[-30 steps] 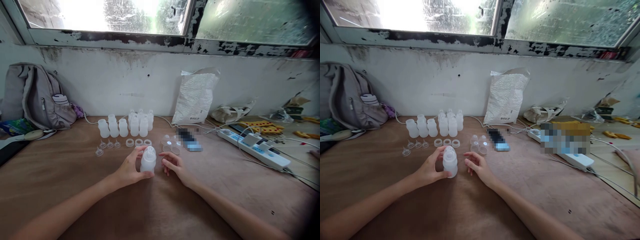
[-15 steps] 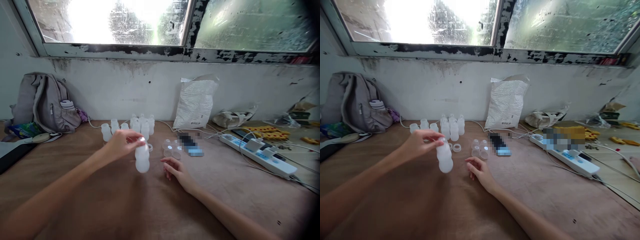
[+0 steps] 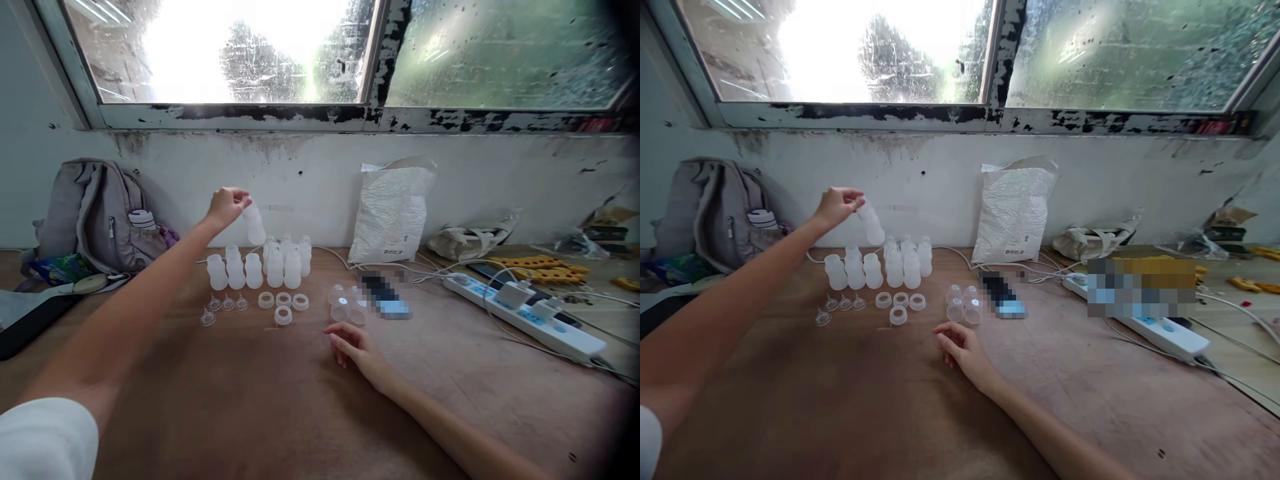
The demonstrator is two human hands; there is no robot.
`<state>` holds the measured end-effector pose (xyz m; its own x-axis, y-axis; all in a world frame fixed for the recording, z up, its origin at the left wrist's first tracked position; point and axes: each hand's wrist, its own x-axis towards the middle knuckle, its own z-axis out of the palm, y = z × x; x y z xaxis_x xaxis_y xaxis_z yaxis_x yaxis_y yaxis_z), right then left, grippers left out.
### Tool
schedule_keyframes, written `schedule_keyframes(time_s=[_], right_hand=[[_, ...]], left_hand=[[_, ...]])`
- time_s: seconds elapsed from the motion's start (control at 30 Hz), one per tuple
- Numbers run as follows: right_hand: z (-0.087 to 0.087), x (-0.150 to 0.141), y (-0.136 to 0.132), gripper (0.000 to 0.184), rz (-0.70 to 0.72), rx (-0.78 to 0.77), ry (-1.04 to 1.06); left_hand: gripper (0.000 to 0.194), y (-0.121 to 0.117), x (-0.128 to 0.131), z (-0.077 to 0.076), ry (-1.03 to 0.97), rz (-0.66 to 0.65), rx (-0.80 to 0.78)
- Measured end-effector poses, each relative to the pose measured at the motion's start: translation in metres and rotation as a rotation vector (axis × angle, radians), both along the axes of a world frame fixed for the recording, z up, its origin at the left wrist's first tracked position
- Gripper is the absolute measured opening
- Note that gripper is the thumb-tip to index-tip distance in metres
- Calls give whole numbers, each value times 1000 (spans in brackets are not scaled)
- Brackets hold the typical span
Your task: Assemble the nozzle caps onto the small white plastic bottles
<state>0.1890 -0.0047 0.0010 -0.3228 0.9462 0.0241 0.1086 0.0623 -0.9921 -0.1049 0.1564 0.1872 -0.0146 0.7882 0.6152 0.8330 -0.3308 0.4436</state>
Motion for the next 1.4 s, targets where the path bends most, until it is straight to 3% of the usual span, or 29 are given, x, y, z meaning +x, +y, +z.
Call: schedule_keyframes(time_s=[0.1,0.2,0.43,0.57,1.0,1.1,1.23,1.3,1.4], right_hand=[[-1,0,0,31,3,13,-13],[1,0,-1,30,15,19,-17],[4,0,-2,28,25,14,-40],[1,1,-1,29,35,19,-40],[2,-1,-1,30,24,24,-34],[4,-1,-3,31,9,45,-61],[-1,-1,-4,25,14,124,-156],[-5,-3,-2,19,7,219,-242],[-9,-12,6,15,4,432,-407]], left_hand=[[32,18,-3,-27,106,74,-113],[33,25,-6,-48,149,52,-202],[30,30,-6,-79,197,-5,-309],[32,31,-4,-85,213,-2,-332],[38,26,0,-83,236,-17,-299],[42,8,3,-75,219,-31,-223],[28,-46,-7,-76,211,-116,-68],[24,-79,-21,-89,248,-106,-48],[25,-120,-45,-123,224,-43,-117]])
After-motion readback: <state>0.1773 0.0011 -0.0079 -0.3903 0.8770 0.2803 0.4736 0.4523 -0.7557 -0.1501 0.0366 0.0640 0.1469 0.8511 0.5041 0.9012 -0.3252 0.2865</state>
